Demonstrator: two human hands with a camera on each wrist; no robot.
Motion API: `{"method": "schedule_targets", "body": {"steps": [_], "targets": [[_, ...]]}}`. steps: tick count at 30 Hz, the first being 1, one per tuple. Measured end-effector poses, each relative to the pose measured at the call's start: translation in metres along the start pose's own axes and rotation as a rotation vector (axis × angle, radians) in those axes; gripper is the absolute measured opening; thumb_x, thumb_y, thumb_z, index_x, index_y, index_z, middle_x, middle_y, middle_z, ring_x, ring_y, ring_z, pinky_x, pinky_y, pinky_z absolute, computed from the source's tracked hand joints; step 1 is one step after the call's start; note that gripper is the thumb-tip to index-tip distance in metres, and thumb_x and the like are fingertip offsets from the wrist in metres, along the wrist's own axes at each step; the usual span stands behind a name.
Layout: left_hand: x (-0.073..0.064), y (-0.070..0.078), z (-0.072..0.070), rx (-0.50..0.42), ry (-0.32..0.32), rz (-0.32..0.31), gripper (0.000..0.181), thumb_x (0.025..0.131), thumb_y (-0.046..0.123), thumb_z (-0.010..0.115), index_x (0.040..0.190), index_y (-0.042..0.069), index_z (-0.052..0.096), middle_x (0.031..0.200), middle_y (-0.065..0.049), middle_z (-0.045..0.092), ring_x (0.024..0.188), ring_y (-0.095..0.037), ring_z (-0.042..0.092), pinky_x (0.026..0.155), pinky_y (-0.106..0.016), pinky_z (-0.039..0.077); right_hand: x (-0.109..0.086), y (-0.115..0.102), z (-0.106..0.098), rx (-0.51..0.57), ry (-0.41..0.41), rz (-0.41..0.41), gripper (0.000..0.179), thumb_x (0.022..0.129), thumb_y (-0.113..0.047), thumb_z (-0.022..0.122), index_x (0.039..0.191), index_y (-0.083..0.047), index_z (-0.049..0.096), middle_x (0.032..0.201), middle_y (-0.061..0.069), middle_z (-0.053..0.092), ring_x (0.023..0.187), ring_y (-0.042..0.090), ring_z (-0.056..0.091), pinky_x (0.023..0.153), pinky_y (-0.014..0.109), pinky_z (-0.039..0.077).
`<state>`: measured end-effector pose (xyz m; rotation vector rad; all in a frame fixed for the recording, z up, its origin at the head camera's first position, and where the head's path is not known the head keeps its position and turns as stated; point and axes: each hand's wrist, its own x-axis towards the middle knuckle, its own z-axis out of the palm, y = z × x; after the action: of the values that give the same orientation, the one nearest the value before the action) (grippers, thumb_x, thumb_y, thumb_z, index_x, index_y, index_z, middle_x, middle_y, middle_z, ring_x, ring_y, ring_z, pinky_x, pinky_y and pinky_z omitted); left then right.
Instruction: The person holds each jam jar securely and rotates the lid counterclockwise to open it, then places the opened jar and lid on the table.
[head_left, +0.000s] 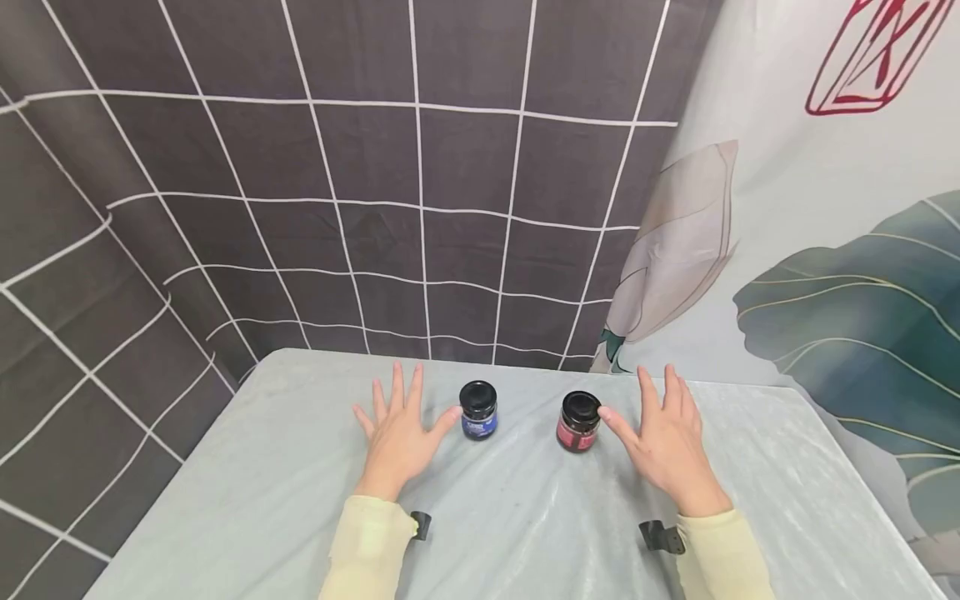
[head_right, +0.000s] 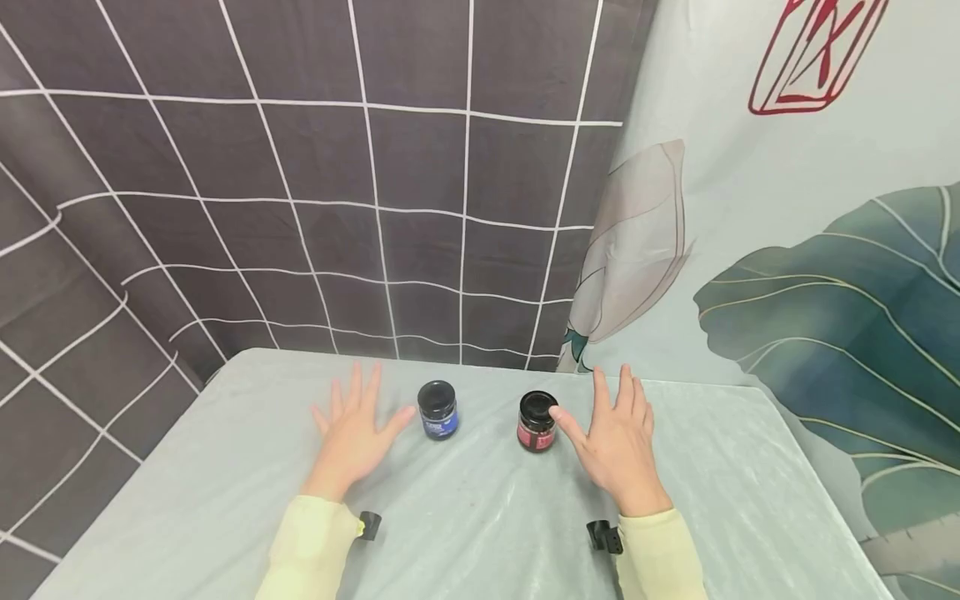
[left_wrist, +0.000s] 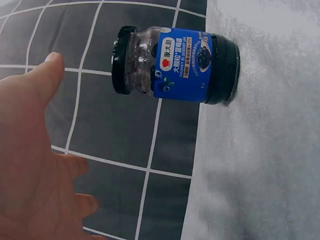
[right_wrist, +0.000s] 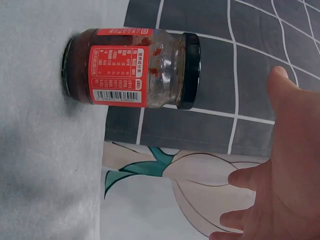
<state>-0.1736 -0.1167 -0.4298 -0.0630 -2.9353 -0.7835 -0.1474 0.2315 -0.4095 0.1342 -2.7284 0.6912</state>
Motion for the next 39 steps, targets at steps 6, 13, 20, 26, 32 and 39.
{"method": "schedule_targets", "body": {"steps": [6, 13, 20, 26, 32, 39], "targets": [[-0.002, 0.000, -0.002, -0.007, -0.011, -0.017, 0.098, 0.091, 0.077, 0.042, 0.163, 0.020, 0.008, 0.168, -0.012, -0.006, 0.150, -0.046, -0.010, 0.108, -0.075, -0.010, 0.000, 0.000, 0.000, 0.008, 0.001, -0.003, 0.084, 0.097, -0.049, 0.060, 0.153, 0.005, 0.029, 0.156, 0.041, 0.010, 0.140, 0.062, 0.013, 0.108, 0.073, 0.013], [-0.004, -0.003, 0.001, -0.059, -0.029, -0.010, 0.097, 0.092, 0.075, 0.044, 0.163, 0.018, 0.010, 0.168, -0.013, -0.003, 0.150, -0.045, -0.009, 0.110, -0.074, -0.008, 0.001, -0.004, 0.002, 0.005, 0.023, -0.037, 0.082, 0.097, -0.048, 0.060, 0.151, 0.006, 0.031, 0.153, 0.043, 0.014, 0.139, 0.061, 0.016, 0.108, 0.072, 0.015], [-0.004, -0.003, 0.004, -0.099, -0.037, 0.003, 0.096, 0.093, 0.073, 0.044, 0.163, 0.017, 0.010, 0.168, -0.015, -0.003, 0.151, -0.045, -0.009, 0.113, -0.070, -0.008, 0.004, -0.011, 0.003, 0.016, 0.028, -0.053, 0.078, 0.099, -0.046, 0.058, 0.151, 0.006, 0.032, 0.153, 0.042, 0.016, 0.140, 0.059, 0.017, 0.109, 0.071, 0.016], [-0.004, -0.003, 0.005, -0.105, -0.038, 0.009, 0.095, 0.094, 0.072, 0.045, 0.163, 0.016, 0.011, 0.168, -0.015, -0.003, 0.151, -0.045, -0.008, 0.114, -0.069, -0.007, 0.007, -0.018, 0.006, 0.026, 0.012, -0.055, 0.077, 0.099, -0.046, 0.058, 0.150, 0.006, 0.032, 0.153, 0.042, 0.017, 0.141, 0.058, 0.017, 0.112, 0.069, 0.014], [-0.002, -0.003, 0.006, -0.111, -0.042, 0.020, 0.096, 0.094, 0.073, 0.044, 0.163, 0.017, 0.009, 0.168, -0.016, -0.002, 0.151, -0.045, -0.007, 0.114, -0.069, -0.005, 0.010, -0.026, 0.009, 0.035, -0.007, -0.048, 0.077, 0.100, -0.046, 0.057, 0.151, 0.006, 0.032, 0.154, 0.041, 0.017, 0.142, 0.056, 0.016, 0.113, 0.067, 0.014], [-0.003, -0.001, 0.009, -0.117, -0.042, 0.028, 0.096, 0.093, 0.071, 0.046, 0.163, 0.018, 0.008, 0.167, -0.017, -0.001, 0.150, -0.049, -0.001, 0.115, -0.069, -0.003, 0.011, -0.033, 0.015, 0.055, -0.035, -0.026, 0.078, 0.100, -0.048, 0.056, 0.153, 0.004, 0.031, 0.156, 0.038, 0.017, 0.144, 0.055, 0.014, 0.113, 0.067, 0.013]]}}
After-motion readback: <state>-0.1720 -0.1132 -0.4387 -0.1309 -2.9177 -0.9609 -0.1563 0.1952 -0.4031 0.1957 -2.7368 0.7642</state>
